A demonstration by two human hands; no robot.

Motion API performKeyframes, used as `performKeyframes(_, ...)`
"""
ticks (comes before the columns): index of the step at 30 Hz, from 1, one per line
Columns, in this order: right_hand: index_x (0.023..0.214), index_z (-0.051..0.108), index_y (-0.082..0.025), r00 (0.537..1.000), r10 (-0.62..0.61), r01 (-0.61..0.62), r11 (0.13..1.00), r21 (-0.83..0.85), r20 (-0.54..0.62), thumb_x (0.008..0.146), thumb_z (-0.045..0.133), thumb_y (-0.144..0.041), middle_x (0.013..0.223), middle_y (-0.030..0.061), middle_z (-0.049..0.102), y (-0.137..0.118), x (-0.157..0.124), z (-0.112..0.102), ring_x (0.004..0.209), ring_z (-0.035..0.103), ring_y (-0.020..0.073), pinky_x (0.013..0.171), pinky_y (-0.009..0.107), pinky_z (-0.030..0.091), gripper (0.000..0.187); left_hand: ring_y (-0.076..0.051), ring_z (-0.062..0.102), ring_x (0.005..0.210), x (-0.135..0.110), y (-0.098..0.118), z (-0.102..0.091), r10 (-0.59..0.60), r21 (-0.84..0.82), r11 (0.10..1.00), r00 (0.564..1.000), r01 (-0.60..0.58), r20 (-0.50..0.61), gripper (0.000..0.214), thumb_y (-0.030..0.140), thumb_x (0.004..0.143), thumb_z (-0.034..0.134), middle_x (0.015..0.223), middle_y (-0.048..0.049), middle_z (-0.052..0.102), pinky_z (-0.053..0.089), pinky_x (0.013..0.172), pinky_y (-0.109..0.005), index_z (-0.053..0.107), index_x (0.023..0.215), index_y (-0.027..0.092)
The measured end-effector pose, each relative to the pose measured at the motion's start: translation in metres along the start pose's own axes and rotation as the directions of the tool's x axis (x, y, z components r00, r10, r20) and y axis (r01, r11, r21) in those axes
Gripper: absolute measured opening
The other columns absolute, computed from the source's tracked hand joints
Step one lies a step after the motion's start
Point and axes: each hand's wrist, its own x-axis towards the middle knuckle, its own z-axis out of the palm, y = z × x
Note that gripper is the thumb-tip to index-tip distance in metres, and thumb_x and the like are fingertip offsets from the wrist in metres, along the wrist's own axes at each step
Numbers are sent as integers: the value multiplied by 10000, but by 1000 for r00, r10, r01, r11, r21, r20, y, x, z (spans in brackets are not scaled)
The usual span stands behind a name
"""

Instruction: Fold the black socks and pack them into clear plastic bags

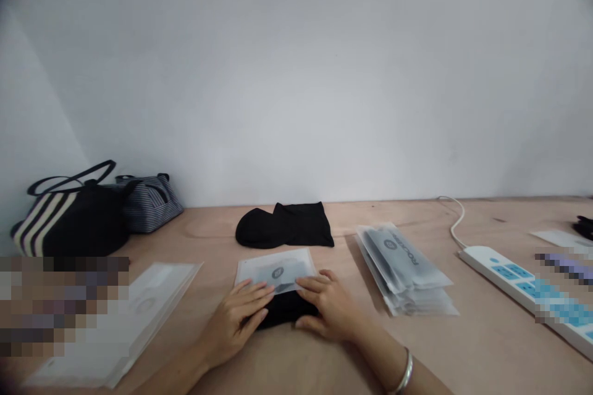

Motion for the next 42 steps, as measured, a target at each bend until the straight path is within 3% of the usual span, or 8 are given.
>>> performKeyframes(5, 1286, 394, -210, 998, -32, 36, 997, -63, 60, 821, 478, -251, 1376, 78, 326, 4, -5, 1, 1218, 358, 233, 1009, 458, 230, 474, -242, 424, 1181, -2, 1, -5, 52, -31, 998, 998, -50, 46, 471, 314, 809, 527, 1271, -36, 490, 305, 984, -529, 414, 1263, 263)
performKeyframes(13, 971, 631, -231, 960, -21, 18, 1000, -12, -278, 839, 455, -153, 1024, 54, 653, 7, 3, 23, 912, 610, 161, 936, 408, 351, 233, -184, 525, 1087, 1, 0, 4, 92, -100, 989, 988, -105, -124, 400, 86, 817, 410, 1150, -14, 594, 425, 926, -405, 542, 1150, 264)
performKeyframes(17, 931, 636, -223, 947, -40, 44, 999, 5, -318, 835, 480, -202, 967, 50, 669, 1, 4, 19, 931, 597, 170, 931, 402, 352, 184, -172, 547, 1058, -1, -4, 6, 86, -116, 988, 983, -105, -163, 444, 33, 783, 374, 1104, -5, 622, 438, 909, -405, 575, 1102, 268)
performKeyframes(24, 710, 571, -197, 937, -37, 61, 996, 58, -347, 833, 411, -139, 719, 27, 635, 0, 4, 23, 697, 580, 134, 760, 330, 405, 209, -143, 583, 985, -2, 3, 8, -43, -244, 970, 980, -6, -193, 319, -3, 716, 323, 1016, 8, 660, 422, 930, -373, 552, 724, 218)
performKeyframes(29, 779, 498, -176, 917, 106, -74, 993, 96, -384, 782, 493, -227, 719, 40, 561, -4, 2, 20, 699, 511, 169, 665, 318, 401, 52, -198, 511, 1084, -6, 5, -14, -25, -193, 981, 994, 4, -107, 259, 194, 759, 501, 1154, -43, 577, 362, 981, -409, 473, 1013, 232)
performKeyframes(33, 1005, 505, -189, 915, -34, 27, 999, -22, -402, 726, 578, -372, 954, 69, 564, -19, 5, 6, 893, 492, 222, 897, 468, 280, 341, -232, 451, 1151, -23, -8, -28, 49, -60, 997, 997, -53, -63, 493, 180, 708, 532, 1252, -58, 499, 379, 967, -407, 420, 1184, 242)
performKeyframes(37, 942, 547, -229, 924, -134, 95, 988, -125, -358, 767, 530, -352, 899, 38, 580, -50, 25, 17, 872, 487, 208, 948, 485, 209, 214, -171, 554, 1025, -38, -23, -22, -1, -55, 998, 992, -6, -127, 458, 70, 700, 428, 1126, -32, 588, 467, 865, -288, 472, 1125, 235)
performKeyframes(42, 848, 559, -198, 922, -230, 152, 954, -257, -310, 813, 477, -266, 820, 41, 593, -85, 62, 51, 803, 479, 195, 886, 456, 295, 112, -139, 605, 850, -38, -27, -14, -75, -199, 979, 988, 47, -136, 186, 85, 724, 413, 952, -9, 634, 496, 744, -240, 534, 760, 221)
